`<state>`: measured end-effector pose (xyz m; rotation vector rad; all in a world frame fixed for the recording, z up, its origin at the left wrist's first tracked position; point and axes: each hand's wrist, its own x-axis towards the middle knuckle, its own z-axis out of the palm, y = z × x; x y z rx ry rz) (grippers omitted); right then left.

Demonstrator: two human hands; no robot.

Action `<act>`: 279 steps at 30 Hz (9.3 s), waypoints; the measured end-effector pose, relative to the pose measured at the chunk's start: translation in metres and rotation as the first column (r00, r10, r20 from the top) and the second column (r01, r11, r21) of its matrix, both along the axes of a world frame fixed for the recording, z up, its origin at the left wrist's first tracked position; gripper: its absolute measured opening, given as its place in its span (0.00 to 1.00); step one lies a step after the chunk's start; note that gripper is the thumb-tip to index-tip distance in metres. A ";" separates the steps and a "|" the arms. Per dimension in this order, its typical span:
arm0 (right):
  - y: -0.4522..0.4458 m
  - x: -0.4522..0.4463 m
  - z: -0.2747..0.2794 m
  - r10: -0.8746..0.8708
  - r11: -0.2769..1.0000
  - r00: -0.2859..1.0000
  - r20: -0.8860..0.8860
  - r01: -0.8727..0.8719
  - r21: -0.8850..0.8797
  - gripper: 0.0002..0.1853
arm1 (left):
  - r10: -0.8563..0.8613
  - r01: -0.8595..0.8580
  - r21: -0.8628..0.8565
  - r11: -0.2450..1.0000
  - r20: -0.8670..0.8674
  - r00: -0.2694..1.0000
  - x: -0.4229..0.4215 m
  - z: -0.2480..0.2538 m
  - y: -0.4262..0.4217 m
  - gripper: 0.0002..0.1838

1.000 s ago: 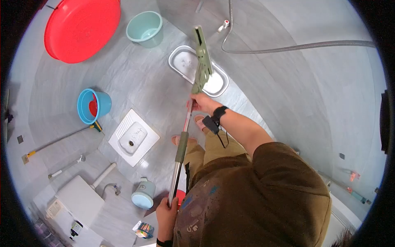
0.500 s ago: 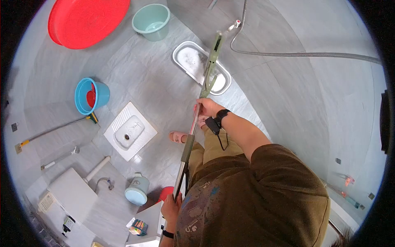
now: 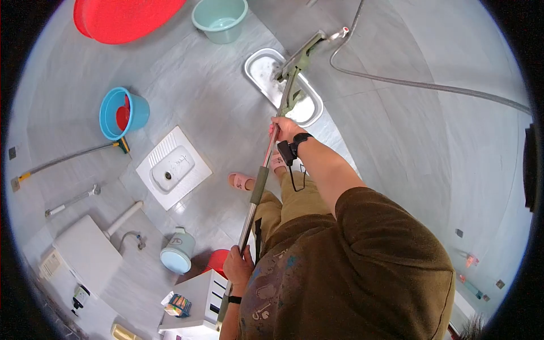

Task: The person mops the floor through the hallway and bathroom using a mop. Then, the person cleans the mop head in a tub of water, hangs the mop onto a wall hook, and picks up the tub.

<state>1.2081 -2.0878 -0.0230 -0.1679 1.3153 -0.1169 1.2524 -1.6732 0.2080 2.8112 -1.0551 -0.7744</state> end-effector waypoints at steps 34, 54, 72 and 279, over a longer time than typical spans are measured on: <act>-0.047 -0.005 -0.012 0.255 0.950 0.958 -0.129 -0.273 -0.151 0.16 | 0.054 -0.073 -0.007 0.997 -0.613 0.788 -0.006 -0.039 -0.035 0.16; -0.013 0.030 -0.002 -0.477 0.878 0.827 0.297 0.467 0.108 0.16 | -0.412 0.393 0.128 0.911 0.336 0.847 0.103 0.051 -0.078 0.12; 0.059 -0.038 -0.001 -0.519 0.851 0.830 0.205 0.480 0.211 0.20 | -0.289 0.265 0.131 0.955 0.234 0.928 0.036 0.054 -0.024 0.07; -0.017 -0.066 0.156 0.096 0.491 0.977 -0.189 -0.212 -0.845 0.26 | 0.156 -0.182 -0.067 0.981 -0.282 0.947 0.009 0.133 -0.024 0.27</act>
